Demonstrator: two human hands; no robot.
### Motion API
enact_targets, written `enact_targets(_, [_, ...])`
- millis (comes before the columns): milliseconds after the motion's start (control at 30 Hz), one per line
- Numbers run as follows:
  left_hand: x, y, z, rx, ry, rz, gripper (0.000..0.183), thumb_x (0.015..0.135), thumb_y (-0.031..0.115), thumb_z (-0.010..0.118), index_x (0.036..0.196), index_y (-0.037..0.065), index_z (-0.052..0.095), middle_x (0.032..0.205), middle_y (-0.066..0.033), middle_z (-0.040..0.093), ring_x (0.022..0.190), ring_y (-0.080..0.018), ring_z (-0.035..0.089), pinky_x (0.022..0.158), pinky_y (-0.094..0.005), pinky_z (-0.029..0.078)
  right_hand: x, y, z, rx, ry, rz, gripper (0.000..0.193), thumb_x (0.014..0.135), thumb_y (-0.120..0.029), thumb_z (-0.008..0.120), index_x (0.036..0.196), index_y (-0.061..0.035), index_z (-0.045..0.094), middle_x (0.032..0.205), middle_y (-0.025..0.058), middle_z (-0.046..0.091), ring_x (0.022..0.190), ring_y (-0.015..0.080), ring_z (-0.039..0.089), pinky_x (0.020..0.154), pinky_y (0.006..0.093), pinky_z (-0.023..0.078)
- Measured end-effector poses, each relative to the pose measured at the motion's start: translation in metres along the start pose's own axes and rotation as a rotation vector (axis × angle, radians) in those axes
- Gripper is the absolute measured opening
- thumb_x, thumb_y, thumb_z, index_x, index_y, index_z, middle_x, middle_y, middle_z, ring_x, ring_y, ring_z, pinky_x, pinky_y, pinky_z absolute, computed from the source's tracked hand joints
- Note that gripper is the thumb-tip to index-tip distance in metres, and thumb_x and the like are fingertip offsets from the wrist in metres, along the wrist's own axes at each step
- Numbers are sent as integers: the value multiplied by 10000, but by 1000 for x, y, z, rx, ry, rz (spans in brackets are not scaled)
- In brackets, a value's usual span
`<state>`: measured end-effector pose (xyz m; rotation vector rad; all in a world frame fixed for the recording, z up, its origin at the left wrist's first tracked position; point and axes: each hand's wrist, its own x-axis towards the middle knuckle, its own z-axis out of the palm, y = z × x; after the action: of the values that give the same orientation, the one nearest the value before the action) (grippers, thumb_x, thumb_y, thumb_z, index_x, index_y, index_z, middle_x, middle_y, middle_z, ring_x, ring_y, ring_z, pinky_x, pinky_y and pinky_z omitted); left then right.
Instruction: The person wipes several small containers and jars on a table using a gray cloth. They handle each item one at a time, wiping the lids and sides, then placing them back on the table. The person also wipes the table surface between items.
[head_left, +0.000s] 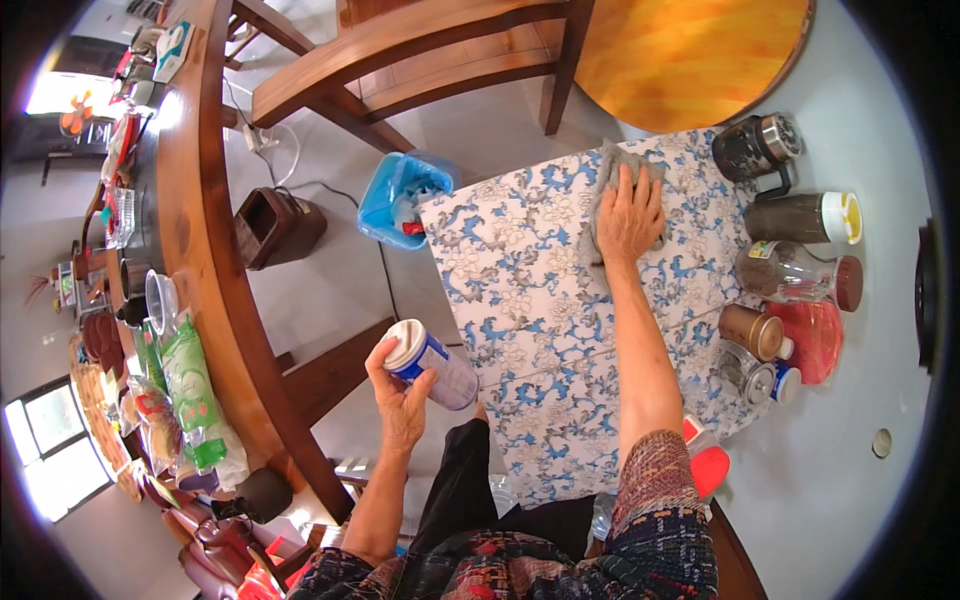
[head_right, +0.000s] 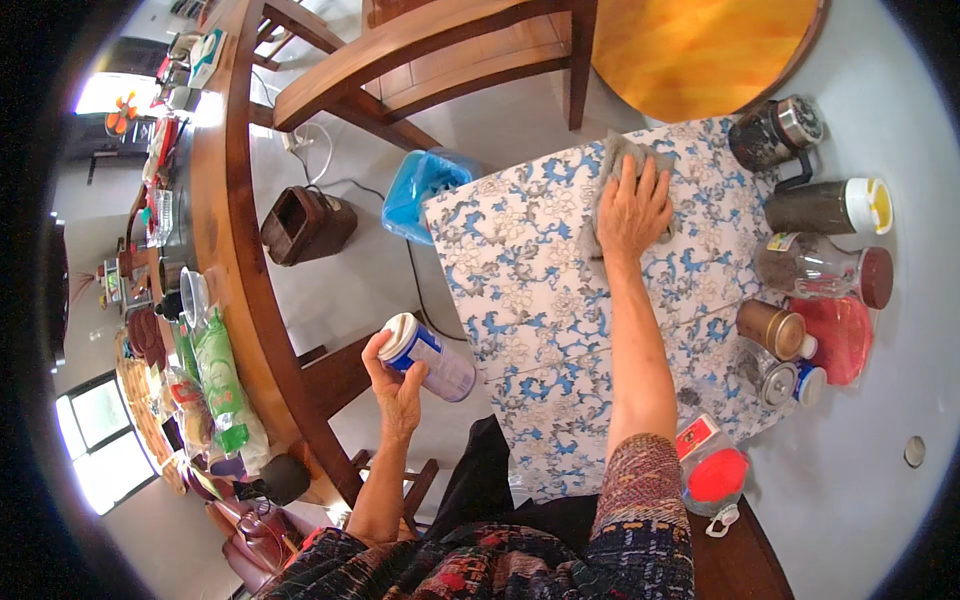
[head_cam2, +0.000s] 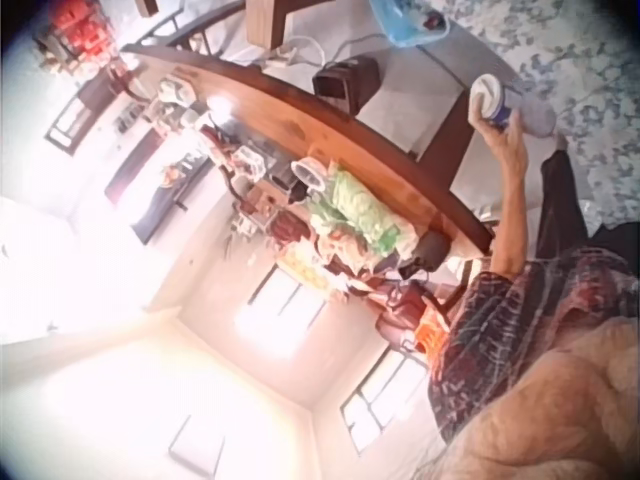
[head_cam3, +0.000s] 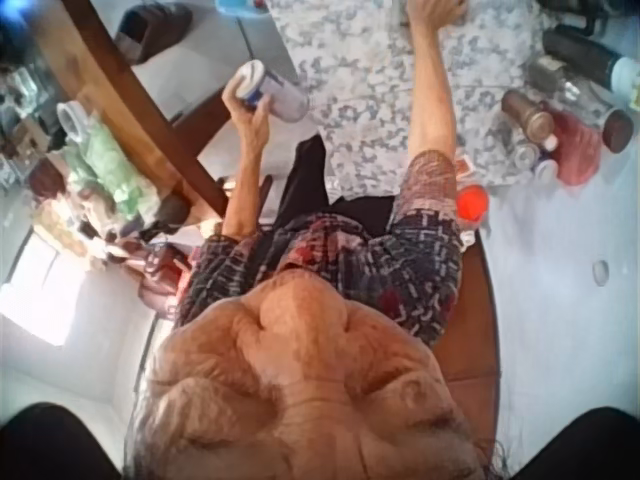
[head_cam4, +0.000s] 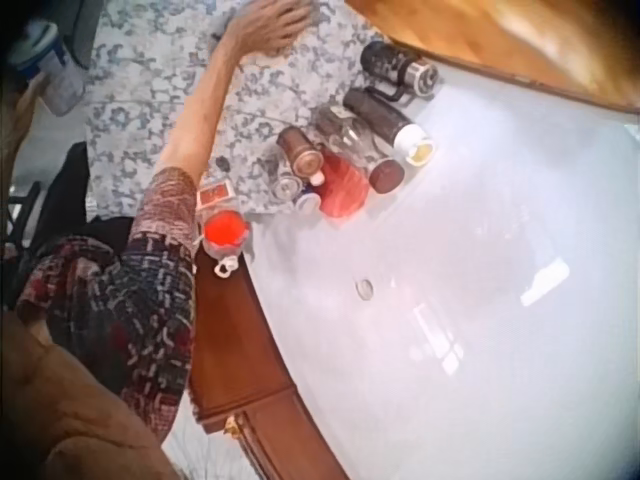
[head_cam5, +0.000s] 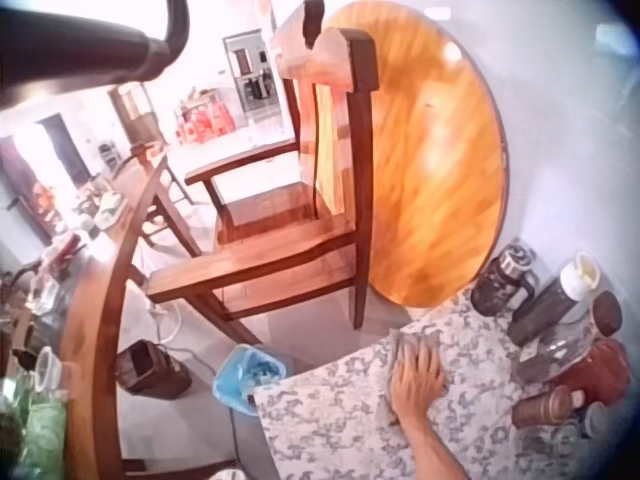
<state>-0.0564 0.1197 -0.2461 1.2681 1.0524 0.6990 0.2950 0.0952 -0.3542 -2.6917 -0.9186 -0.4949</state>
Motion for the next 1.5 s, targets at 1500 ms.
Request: enact_targets(1500, [94, -27, 93, 265, -157, 519, 1014, 662, 6, 798, 1439, 101, 154, 1413, -132, 258, 1280, -262, 327, 1050, -439, 314, -349, 27, -218, 194, -472, 2, 528, 795, -183, 621, 1304, -200, 485, 1378, 58, 385, 1228, 275, 367, 913, 469, 291])
